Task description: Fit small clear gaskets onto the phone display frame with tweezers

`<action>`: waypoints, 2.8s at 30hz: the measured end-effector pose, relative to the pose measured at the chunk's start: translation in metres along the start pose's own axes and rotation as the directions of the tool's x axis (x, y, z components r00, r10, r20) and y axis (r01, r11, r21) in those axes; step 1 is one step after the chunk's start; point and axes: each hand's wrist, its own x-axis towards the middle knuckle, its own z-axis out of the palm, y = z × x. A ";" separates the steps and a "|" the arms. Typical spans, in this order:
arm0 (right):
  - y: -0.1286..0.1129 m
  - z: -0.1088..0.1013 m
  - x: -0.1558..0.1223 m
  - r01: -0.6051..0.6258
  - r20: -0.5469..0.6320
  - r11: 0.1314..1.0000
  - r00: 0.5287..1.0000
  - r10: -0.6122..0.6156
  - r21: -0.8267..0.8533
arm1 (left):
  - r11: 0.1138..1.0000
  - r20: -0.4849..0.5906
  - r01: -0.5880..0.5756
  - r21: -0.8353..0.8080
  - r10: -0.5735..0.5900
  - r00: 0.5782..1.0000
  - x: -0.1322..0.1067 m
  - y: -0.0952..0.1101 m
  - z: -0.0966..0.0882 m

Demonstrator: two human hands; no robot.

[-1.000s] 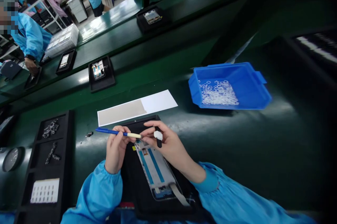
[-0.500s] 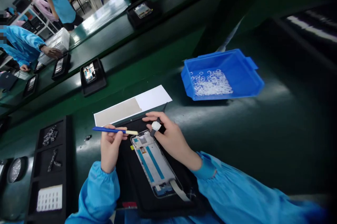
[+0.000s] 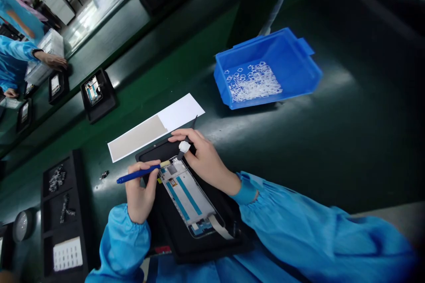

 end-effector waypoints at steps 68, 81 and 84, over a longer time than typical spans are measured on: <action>0.001 -0.023 0.009 0.135 0.400 0.986 0.912 -0.086 -0.094 | 0.803 0.428 -0.447 0.393 0.271 0.862 0.018 0.037 -0.002; 0.004 -0.020 0.007 0.164 0.362 0.980 0.925 -0.114 -0.109 | 0.682 0.590 -0.611 0.402 0.318 0.743 0.043 0.049 0.000; 0.005 -0.019 0.006 0.179 0.353 0.978 0.927 -0.130 -0.110 | 0.641 0.613 -0.647 0.413 0.330 0.718 0.046 0.052 0.001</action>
